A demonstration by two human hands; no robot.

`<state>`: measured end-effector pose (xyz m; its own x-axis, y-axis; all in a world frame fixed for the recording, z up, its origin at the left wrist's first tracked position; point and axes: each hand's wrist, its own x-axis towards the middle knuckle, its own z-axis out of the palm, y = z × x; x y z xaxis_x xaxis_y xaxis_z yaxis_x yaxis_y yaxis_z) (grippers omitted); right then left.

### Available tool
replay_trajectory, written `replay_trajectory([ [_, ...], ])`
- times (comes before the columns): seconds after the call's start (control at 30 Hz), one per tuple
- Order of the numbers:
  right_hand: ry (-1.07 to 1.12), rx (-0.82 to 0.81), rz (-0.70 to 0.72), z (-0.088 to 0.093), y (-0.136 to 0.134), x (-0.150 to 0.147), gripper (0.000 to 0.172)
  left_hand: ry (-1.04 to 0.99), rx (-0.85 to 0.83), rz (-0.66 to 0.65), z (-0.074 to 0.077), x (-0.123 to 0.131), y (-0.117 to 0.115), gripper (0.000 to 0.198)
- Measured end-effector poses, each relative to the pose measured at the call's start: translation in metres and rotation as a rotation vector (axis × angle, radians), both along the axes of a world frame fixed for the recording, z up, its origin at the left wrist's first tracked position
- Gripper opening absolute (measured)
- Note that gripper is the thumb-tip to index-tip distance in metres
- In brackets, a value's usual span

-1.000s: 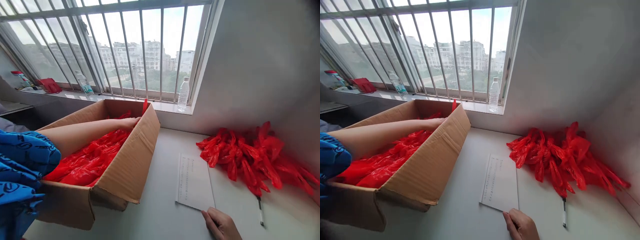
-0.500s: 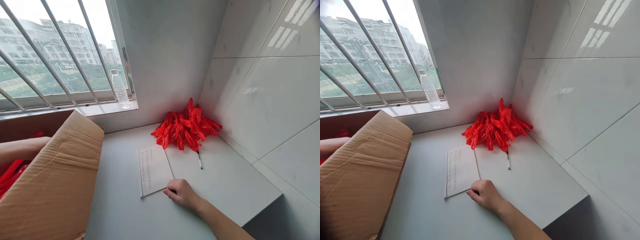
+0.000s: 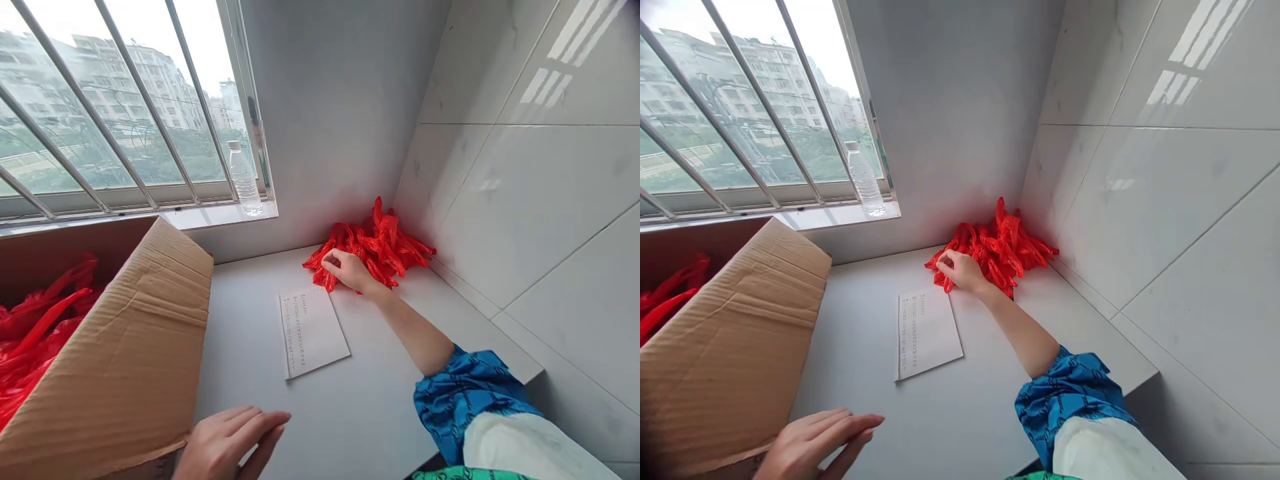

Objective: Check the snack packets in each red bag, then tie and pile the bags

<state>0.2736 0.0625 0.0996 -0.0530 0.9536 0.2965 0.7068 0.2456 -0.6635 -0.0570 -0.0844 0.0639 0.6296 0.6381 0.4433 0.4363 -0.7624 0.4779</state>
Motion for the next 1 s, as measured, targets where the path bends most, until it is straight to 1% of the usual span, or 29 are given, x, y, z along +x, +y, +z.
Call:
replay_trajectory([
  [0.03, -0.071, -0.048, -0.115, 0.004, 0.019, -0.003, 0.028, 0.013, 0.023, -0.041, -0.010, 0.013, 0.003, 0.013],
  [0.07, -0.096, -0.079, -0.172, 0.007, 0.036, -0.006, 0.033, 0.029, 0.042, -0.082, -0.020, 0.025, 0.005, 0.014],
  [0.13, -0.130, -0.135, -0.252, 0.007, 0.062, -0.011, 0.046, 0.046, 0.044, -0.136, -0.043, 0.044, 0.008, 0.016],
  [0.2, -0.150, -0.201, -0.312, 0.001, 0.076, -0.014, 0.053, 0.058, 0.031, -0.196, -0.064, 0.053, 0.010, 0.019],
  [0.27, -0.160, -0.240, -0.357, -0.009, 0.082, -0.015, 0.049, 0.061, 0.008, -0.254, -0.080, 0.053, 0.010, 0.021],
  [0.33, -0.160, -0.231, -0.377, -0.018, 0.082, -0.014, 0.040, 0.063, -0.050, -0.278, -0.087, 0.050, 0.010, 0.024],
  [0.43, -0.136, -0.134, -0.345, -0.022, 0.076, -0.011, 0.029, 0.070, -0.166, -0.249, -0.085, 0.047, 0.009, 0.026],
  [0.5, -0.104, -0.028, -0.293, -0.016, 0.067, -0.008, 0.027, 0.065, -0.224, -0.232, -0.082, 0.047, 0.009, 0.028],
  [0.57, -0.069, 0.074, -0.237, -0.006, 0.055, -0.006, 0.026, 0.054, -0.270, -0.229, -0.080, 0.048, 0.008, 0.029],
  [0.67, 0.019, 0.216, -0.119, 0.006, 0.026, -0.004, 0.023, 0.033, -0.329, -0.211, -0.078, 0.048, 0.009, 0.029],
  [0.73, 0.111, 0.287, 0.021, 0.005, -0.001, -0.004, 0.019, 0.020, -0.347, -0.184, -0.076, 0.047, 0.011, 0.030],
  [0.77, 0.136, 0.275, 0.097, 0.002, -0.015, -0.004, 0.017, 0.011, -0.356, -0.164, -0.074, 0.046, 0.012, 0.029],
  [0.8, 0.142, 0.220, 0.176, -0.003, -0.029, -0.005, 0.017, -0.002, -0.367, -0.136, -0.070, 0.044, 0.014, 0.029],
  [0.9, 0.134, -0.087, 0.364, -0.024, -0.067, -0.008, 0.018, -0.078, -0.418, 0.005, -0.055, 0.040, 0.023, 0.029],
  [0.93, 0.163, -0.173, 0.388, -0.031, -0.076, -0.009, 0.021, -0.111, -0.432, 0.067, -0.049, 0.039, 0.028, 0.030],
  [1.0, 0.272, -0.267, 0.364, -0.043, -0.087, -0.011, 0.026, -0.169, -0.449, 0.183, -0.038, 0.040, 0.039, 0.031],
])
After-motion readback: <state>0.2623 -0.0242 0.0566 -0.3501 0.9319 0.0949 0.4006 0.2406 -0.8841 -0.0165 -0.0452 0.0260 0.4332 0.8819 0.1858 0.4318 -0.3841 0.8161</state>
